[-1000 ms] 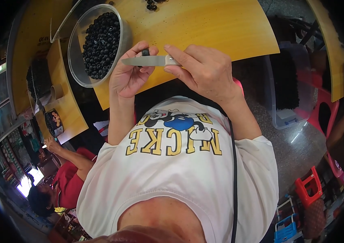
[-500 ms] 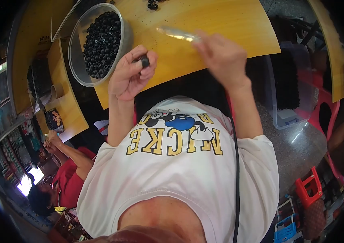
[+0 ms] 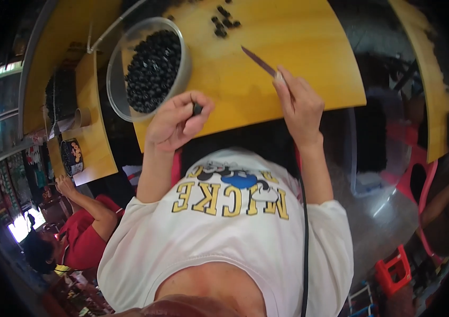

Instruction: Pitting small black olives using a paring knife at a manual workstation.

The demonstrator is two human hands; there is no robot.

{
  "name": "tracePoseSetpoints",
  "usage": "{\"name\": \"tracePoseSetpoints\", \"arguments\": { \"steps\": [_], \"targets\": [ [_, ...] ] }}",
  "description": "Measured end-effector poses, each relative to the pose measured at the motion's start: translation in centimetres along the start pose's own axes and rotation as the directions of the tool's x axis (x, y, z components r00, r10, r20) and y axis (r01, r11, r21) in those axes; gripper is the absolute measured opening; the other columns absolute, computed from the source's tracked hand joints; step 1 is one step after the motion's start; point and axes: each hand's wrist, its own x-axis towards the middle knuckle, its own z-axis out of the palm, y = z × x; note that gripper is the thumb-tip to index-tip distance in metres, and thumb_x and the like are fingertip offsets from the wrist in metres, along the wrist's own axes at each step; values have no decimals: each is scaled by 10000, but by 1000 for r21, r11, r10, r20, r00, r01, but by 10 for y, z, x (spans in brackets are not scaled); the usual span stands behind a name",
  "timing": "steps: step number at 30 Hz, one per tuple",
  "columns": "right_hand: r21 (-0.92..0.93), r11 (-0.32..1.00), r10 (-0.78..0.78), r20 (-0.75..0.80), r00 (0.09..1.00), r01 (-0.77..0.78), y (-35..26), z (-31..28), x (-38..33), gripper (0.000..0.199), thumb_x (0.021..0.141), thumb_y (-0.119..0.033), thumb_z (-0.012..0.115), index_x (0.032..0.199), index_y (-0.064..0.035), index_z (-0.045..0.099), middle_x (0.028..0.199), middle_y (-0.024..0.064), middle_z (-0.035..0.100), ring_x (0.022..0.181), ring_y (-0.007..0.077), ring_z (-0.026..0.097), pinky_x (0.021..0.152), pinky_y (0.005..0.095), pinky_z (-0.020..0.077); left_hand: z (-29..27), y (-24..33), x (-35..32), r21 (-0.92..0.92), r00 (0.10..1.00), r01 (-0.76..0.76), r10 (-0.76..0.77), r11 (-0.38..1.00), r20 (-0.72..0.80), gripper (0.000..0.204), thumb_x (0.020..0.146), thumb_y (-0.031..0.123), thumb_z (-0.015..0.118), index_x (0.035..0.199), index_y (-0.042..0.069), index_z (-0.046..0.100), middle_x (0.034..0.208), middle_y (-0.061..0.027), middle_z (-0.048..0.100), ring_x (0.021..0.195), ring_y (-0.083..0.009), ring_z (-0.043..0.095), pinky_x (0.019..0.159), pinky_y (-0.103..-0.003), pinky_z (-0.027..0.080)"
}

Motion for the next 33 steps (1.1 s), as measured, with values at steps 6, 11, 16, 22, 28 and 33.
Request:
{"name": "tracePoseSetpoints", "arguments": {
  "steps": [6,11,16,22,28,33],
  "targets": [
    [-14,994,107,57,993,-106,-6,-7,-4,239,965,-134,588,1129,25,657,751,95,567,639,167,518,592,284,414,3,109,-2,280,954,-286,299,916,-3,152,962,123,562,1064,10,563,932,-56,604,622,-57,518,526,-150,449],
    [-54,989,143,85,986,-138,-13,-5,-7,254,976,-151,579,1146,20,658,769,86,585,666,147,525,613,273,419,58,213,49,646,489,-340,716,683,-499,440,963,181,573,1351,5,464,1196,-122,606,1065,-182,578,878,-316,474],
    [-68,987,145,39,989,-143,-7,-5,-2,257,980,-157,576,1153,15,658,796,80,603,697,135,540,643,254,431,39,214,17,957,807,248,514,150,-290,608,971,234,560,1470,10,295,1390,-204,443,1045,-291,564,927,-414,457],
    [-38,985,174,92,980,-171,-6,-4,0,255,973,-151,587,1153,13,658,803,80,602,704,132,537,647,258,430,-43,123,-14,950,879,242,459,-199,-127,213,797,44,683,1005,2,700,906,-151,709,854,-263,687,779,-339,531],
    [-38,992,127,126,984,-123,-13,2,-4,245,969,-140,590,1147,12,660,788,77,595,687,134,529,625,262,422,-65,100,-16,961,875,251,451,-116,-174,234,803,47,692,1034,11,696,909,-108,662,835,-204,632,769,-312,499],
    [-49,990,136,154,979,-130,-14,0,-4,241,971,-142,586,1142,11,662,762,73,583,665,132,518,601,263,411,-64,95,-15,952,866,276,465,-132,-186,250,817,60,686,1063,20,693,947,-99,652,834,-202,622,776,-303,489]
  ]
}}
